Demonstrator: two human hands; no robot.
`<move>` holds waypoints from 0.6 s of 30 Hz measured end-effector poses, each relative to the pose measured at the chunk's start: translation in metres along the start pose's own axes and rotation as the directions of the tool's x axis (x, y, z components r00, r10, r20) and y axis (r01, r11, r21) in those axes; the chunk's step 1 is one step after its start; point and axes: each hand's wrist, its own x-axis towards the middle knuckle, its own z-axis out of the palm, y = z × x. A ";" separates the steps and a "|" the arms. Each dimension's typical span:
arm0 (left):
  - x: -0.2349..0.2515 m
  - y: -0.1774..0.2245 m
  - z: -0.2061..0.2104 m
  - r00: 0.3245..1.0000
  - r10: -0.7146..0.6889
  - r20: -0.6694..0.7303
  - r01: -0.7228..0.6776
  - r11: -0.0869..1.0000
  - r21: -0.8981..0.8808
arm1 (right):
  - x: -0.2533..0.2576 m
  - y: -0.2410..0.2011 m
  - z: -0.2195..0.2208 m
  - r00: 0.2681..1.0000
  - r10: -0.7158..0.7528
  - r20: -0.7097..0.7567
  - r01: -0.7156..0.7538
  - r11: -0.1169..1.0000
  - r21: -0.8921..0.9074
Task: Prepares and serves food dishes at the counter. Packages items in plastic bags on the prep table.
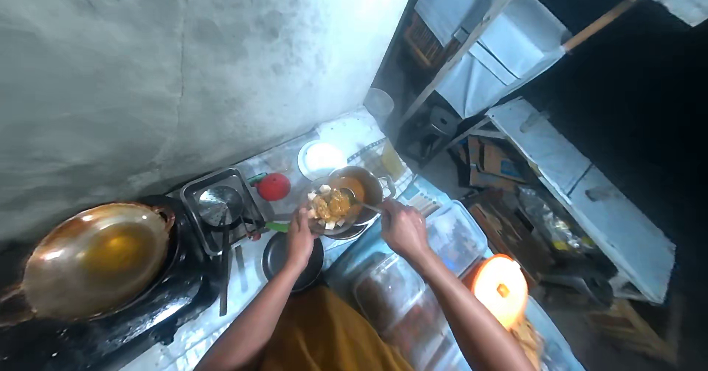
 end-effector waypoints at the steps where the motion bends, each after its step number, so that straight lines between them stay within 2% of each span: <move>1: -0.001 0.001 -0.001 1.000 0.005 0.004 -0.005 1.000 -0.009 | -0.002 0.003 0.011 0.984 -0.104 -0.142 0.094 0.993 -0.078; 3: -0.003 0.004 -0.003 1.000 0.013 0.018 -0.013 1.000 -0.020 | -0.001 0.009 0.026 0.907 -0.255 -0.334 0.201 0.961 -0.189; 6: -0.002 0.004 -0.008 0.999 0.014 0.042 -0.012 0.999 -0.044 | 0.000 0.011 0.036 0.880 -0.296 -0.371 0.248 0.953 -0.171; 9: -0.001 0.008 -0.013 0.997 0.008 0.082 -0.001 0.997 -0.080 | 0.001 0.011 0.040 0.899 -0.273 -0.343 0.256 0.962 -0.095; 12: 0.000 0.011 -0.019 0.992 0.004 0.130 0.010 0.995 -0.102 | 0.010 0.010 0.037 0.923 -0.125 -0.363 0.132 0.991 -0.005; 14: 0.001 0.012 -0.023 0.990 0.004 0.139 0.009 0.996 -0.093 | 0.024 0.012 0.030 0.967 0.038 -0.251 -0.040 0.999 -0.003; 16: 0.000 0.010 -0.031 0.990 0.013 0.143 -0.002 0.997 -0.072 | 0.045 0.016 0.030 0.984 0.174 -0.045 -0.177 0.982 -0.064; 18: -0.003 0.004 -0.042 0.991 0.013 0.137 -0.007 0.999 -0.043 | 0.067 0.019 0.045 0.967 0.205 0.154 -0.183 0.972 -0.145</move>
